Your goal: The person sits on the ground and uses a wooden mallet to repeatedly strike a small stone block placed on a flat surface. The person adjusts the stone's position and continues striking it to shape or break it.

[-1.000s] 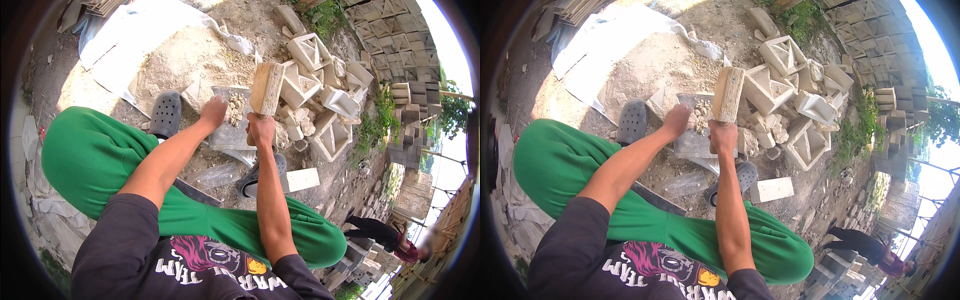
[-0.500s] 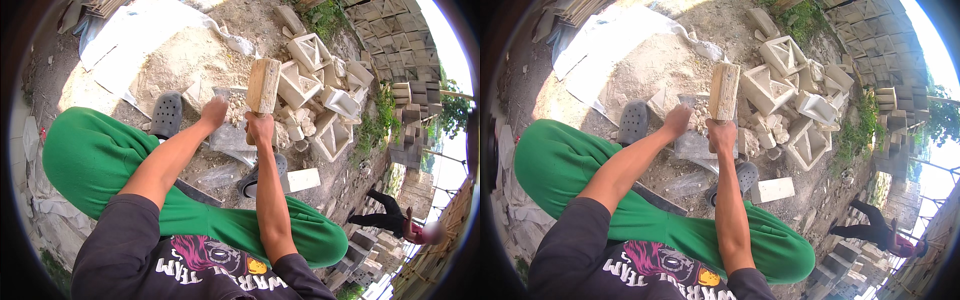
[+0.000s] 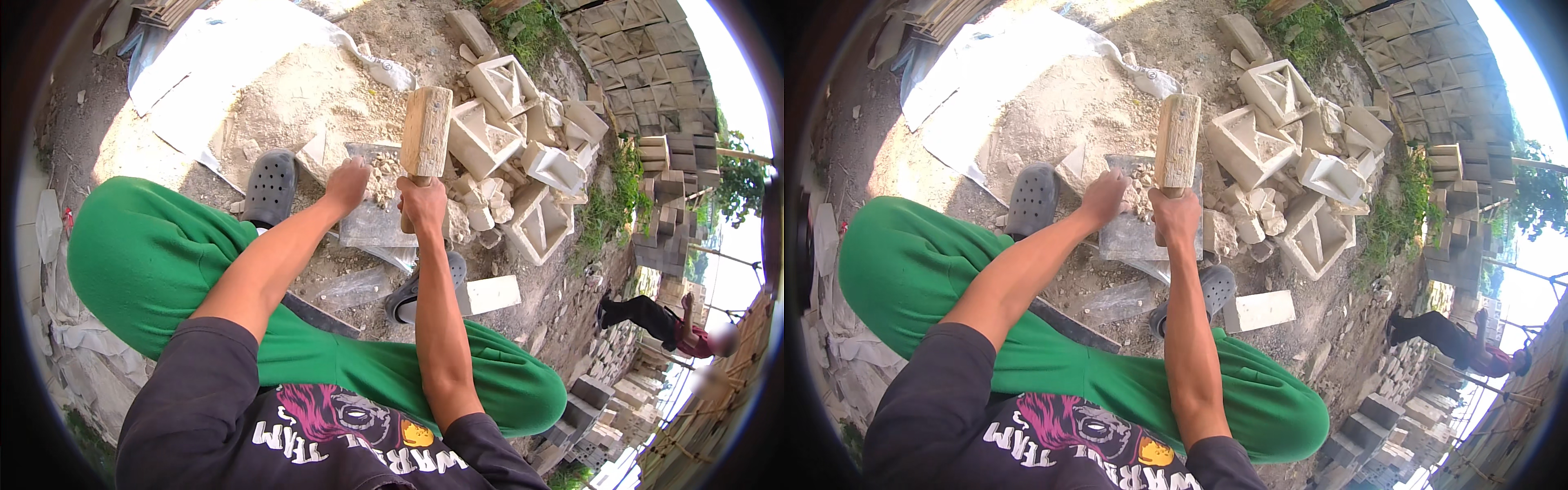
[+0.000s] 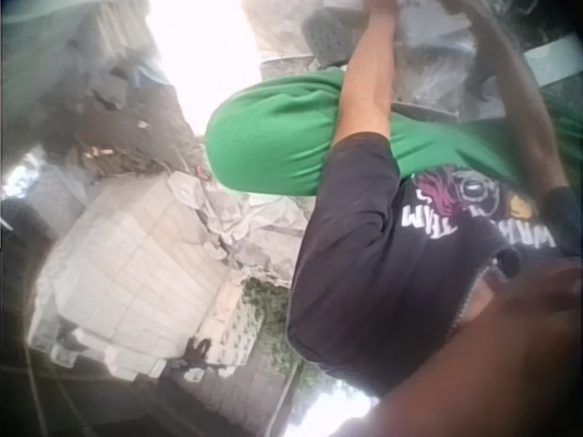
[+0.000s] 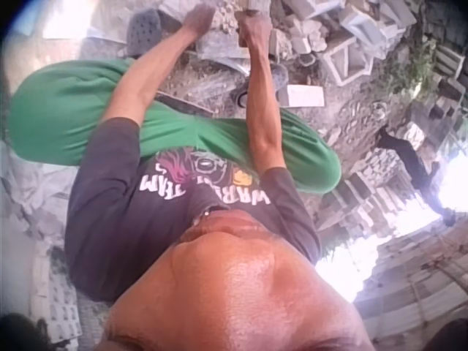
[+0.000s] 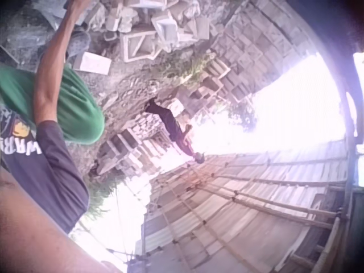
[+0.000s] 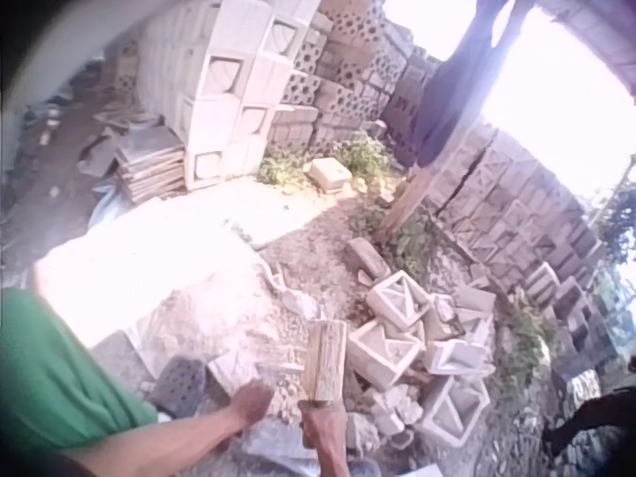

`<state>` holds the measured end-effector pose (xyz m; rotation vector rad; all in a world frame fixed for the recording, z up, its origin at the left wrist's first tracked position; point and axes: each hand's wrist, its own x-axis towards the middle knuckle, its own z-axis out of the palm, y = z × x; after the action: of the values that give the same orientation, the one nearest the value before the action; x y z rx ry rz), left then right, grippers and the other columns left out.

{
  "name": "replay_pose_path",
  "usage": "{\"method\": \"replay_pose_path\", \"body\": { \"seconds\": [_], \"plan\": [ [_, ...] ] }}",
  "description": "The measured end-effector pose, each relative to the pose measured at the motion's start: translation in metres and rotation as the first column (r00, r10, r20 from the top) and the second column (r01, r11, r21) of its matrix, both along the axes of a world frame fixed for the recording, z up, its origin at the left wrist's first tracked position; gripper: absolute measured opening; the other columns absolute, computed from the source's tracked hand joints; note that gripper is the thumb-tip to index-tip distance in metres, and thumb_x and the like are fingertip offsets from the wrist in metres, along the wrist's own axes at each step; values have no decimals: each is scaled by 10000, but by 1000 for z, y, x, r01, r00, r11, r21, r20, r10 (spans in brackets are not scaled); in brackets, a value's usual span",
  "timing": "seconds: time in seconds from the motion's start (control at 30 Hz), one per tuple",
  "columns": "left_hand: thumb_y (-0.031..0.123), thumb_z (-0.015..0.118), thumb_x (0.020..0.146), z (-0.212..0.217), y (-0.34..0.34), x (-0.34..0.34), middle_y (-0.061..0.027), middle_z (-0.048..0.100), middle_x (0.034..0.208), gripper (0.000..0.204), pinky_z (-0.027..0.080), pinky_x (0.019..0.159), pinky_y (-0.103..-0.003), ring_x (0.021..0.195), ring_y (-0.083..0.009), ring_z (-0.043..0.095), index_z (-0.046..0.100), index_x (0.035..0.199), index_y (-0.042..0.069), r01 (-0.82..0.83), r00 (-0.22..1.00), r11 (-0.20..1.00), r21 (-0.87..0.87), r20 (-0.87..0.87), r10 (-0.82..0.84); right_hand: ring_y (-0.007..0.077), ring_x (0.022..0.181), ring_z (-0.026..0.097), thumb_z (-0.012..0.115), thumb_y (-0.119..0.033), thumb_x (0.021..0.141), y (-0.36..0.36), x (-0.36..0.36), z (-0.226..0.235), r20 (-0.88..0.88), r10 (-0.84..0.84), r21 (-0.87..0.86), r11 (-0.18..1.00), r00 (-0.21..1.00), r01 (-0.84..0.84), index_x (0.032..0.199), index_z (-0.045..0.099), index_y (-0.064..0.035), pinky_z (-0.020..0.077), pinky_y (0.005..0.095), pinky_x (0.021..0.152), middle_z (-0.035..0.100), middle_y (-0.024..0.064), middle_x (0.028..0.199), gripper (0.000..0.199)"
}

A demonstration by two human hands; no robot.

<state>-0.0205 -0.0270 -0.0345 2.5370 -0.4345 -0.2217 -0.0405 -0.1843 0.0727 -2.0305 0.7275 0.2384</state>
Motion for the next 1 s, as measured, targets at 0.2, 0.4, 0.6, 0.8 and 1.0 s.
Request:
{"method": "replay_pose_path", "body": {
  "seconds": [0.2, 0.4, 0.6, 0.8, 1.0],
  "plan": [
    [87, 744, 776, 1, -5, 9, -159, 573, 1198, 400, 518, 956, -469, 1163, -357, 576, 644, 1161, 50, -2, 991, 995, 103, -136, 16, 247, 569, 693, 711, -200, 738, -9, -21, -38, -345, 112, -2, 993, 932, -121, 779, 673, 131, 561, 378, 544, 691, 181, 679, 336],
    [128, 782, 774, -3, 0, 2, -153, 568, 1202, 457, 506, 964, -461, 1157, -355, 570, 621, 1196, 53, 6, 989, 997, 78, -146, 6, 203, 551, 672, 720, -204, 744, -6, -13, 8, -238, 95, 9, 995, 967, -96, 809, 674, 63, 550, 350, 534, 674, 111, 671, 278],
    [115, 778, 782, 4, 1, 1, -163, 577, 1194, 417, 514, 935, -473, 1138, -363, 579, 636, 1168, 51, 17, 995, 1000, 14, -103, -16, 195, 543, 672, 704, -199, 761, -3, -17, -24, -67, 95, 7, 995, 993, -95, 809, 662, 19, 535, 354, 530, 656, 92, 630, 227],
    [160, 794, 781, -8, -1, 4, -152, 565, 1192, 428, 517, 935, -471, 1137, -353, 576, 623, 1159, 53, -1, 998, 999, 54, -69, 4, 245, 530, 673, 721, -201, 751, -10, -37, -53, -294, 33, 158, 987, 955, 15, 770, 651, 97, 533, 373, 493, 655, 138, 632, 306],
    [178, 805, 779, 2, 2, 3, -153, 564, 1174, 409, 528, 918, -476, 1128, -358, 586, 614, 1119, 55, 20, 995, 998, 64, -98, -14, 218, 543, 683, 725, -234, 773, 1, -36, -24, -83, -2, 85, 996, 997, 9, 804, 680, 60, 541, 363, 513, 678, 144, 664, 299]
  ]
}}
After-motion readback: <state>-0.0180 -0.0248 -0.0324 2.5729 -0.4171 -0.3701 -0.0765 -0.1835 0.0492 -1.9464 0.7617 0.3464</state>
